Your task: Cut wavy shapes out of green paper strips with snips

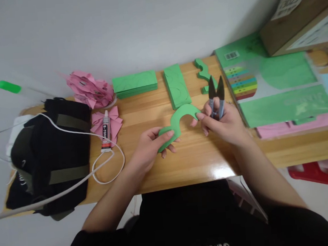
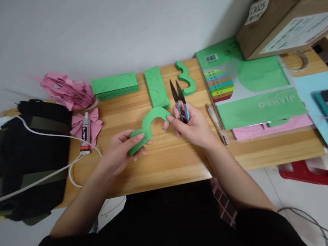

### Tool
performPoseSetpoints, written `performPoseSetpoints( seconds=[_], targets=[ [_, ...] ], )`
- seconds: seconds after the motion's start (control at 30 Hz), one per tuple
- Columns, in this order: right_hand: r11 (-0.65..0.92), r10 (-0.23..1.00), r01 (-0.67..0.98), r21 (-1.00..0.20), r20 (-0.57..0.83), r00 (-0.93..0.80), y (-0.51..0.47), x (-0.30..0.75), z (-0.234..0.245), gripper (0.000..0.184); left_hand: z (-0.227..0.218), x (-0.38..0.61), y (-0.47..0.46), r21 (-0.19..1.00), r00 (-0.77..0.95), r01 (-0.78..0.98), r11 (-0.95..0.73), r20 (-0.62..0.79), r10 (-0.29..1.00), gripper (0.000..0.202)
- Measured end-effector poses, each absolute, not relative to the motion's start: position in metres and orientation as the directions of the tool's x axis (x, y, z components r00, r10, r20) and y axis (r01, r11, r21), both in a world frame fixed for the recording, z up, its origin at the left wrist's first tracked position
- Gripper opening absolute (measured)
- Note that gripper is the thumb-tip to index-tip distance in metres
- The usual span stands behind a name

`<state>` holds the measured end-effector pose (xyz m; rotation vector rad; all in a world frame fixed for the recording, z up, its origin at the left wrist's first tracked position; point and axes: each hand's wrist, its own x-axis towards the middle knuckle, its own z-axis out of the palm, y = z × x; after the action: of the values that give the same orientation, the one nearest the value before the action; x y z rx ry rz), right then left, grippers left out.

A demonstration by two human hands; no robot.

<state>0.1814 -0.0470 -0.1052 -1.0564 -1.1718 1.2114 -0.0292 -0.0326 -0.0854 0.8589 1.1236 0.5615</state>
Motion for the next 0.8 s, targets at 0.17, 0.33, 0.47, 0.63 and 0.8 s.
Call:
performPoseSetpoints(
  seconds=[0.17, 0.33, 0.47, 0.63, 0.8],
  targets=[
    [0.153, 0.982, -0.078, -0.985, 0.143, 0.121, -0.045, 0.189, -0.106, 0.044, -0.079, -0.041, -0.038, 0.844, 0.34, 0.039, 0.534, -0.514, 0.788, 0.032],
    [0.17, 0.974, -0.076, -0.983, 0.155, 0.163, -0.046, 0.191, -0.104, 0.044, -0.077, -0.046, -0.044, 0.87, 0.28, 0.031, 0.492, -0.48, 0.832, 0.028],
    [0.176, 0.96, -0.053, -0.983, 0.159, 0.232, -0.047, 0.191, -0.104, 0.045, -0.077, -0.043, -0.046, 0.886, 0.249, 0.03, 0.463, -0.455, 0.855, 0.025],
    [0.2, 0.954, -0.049, -0.979, 0.183, 0.239, -0.047, 0.193, -0.106, 0.044, -0.076, -0.04, -0.047, 0.9, 0.232, 0.018, 0.436, -0.428, 0.874, 0.019],
    [0.224, 0.94, -0.046, -0.973, 0.204, 0.275, -0.048, 0.192, -0.107, 0.043, -0.077, -0.037, -0.049, 0.915, 0.204, -0.011, 0.404, -0.393, 0.897, 0.02]
  ],
)
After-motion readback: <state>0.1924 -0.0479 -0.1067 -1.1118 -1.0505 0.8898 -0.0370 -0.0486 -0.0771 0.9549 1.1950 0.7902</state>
